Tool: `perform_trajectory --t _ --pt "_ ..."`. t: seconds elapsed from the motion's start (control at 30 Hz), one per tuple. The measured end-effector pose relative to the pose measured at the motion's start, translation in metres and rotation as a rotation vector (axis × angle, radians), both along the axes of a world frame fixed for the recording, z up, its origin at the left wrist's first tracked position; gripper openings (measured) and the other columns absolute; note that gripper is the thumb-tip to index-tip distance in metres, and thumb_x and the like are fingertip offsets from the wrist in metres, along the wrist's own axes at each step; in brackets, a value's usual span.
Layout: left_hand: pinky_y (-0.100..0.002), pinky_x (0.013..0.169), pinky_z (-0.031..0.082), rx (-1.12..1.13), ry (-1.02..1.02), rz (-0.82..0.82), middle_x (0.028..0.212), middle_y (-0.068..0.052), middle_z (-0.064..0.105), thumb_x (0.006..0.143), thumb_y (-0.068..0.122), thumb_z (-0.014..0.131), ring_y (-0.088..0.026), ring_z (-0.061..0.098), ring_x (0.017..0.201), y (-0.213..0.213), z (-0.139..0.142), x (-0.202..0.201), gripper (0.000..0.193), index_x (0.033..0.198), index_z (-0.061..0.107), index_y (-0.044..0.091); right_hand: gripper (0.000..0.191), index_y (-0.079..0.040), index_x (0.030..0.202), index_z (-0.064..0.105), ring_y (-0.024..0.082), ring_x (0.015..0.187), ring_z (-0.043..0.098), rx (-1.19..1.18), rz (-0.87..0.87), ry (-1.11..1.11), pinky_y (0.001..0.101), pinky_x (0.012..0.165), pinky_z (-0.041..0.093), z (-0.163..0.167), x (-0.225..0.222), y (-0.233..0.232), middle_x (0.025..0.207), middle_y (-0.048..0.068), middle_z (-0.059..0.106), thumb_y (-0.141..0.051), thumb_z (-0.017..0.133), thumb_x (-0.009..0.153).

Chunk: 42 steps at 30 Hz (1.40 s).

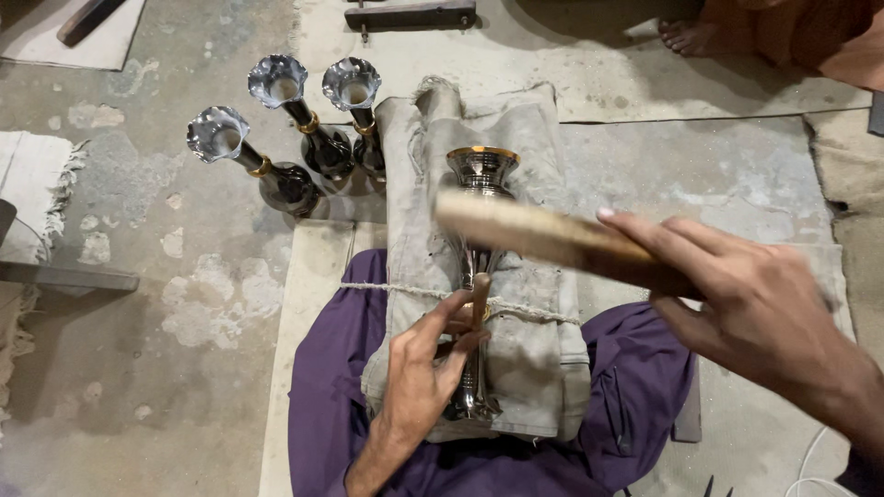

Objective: The person sits on the floor holding a small punch against a brass vase resting on a cloth-covered sandbag, and repeatedly strikes the punch with a wooden mallet to shape the vase's surface, repositioning the punch around the metal as they work.

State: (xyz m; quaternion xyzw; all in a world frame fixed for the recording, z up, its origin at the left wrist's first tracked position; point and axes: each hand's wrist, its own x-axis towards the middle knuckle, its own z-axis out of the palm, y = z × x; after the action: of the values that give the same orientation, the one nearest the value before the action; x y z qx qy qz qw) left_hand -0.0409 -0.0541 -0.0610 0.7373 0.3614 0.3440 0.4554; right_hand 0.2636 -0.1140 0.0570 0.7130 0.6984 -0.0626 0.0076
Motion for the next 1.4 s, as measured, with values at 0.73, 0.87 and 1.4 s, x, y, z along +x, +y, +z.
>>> perform_trajectory --t 0.73,0.87,1.4 --pt "-0.037 0.083 0.066 -0.004 0.130 -0.132 0.112 -0.017 0.078 0.092 0.007 0.073 -0.024 0.080 0.096 0.016 0.019 0.004 0.049 0.139 0.059 0.003 0.081 -0.045 0.153 0.041 0.014 0.082 0.075 -0.131 -0.113 -0.141 0.0313 0.074 0.067 -0.054 0.020 -0.038 0.111 -0.005 0.075 -0.027 0.076 0.082" --pt "-0.037 0.081 0.065 -0.052 0.160 -0.158 0.106 -0.016 0.080 0.090 0.008 0.073 -0.024 0.081 0.094 0.019 0.022 0.006 0.053 0.140 0.059 0.005 0.084 -0.028 0.155 0.045 0.020 0.085 0.073 0.116 -0.114 0.259 0.0375 0.076 0.065 -0.068 0.017 -0.041 0.121 0.007 0.072 -0.016 0.078 0.079" --pt "-0.041 0.078 0.062 -0.026 0.240 -0.275 0.103 -0.018 0.078 0.090 0.008 0.075 -0.030 0.079 0.092 0.031 0.044 0.015 0.048 0.135 0.062 0.004 0.073 -0.029 0.155 0.049 0.019 0.076 0.078 -0.118 -0.424 0.342 0.0345 0.072 0.069 -0.099 0.012 -0.061 0.112 0.000 0.077 -0.013 0.071 0.087"
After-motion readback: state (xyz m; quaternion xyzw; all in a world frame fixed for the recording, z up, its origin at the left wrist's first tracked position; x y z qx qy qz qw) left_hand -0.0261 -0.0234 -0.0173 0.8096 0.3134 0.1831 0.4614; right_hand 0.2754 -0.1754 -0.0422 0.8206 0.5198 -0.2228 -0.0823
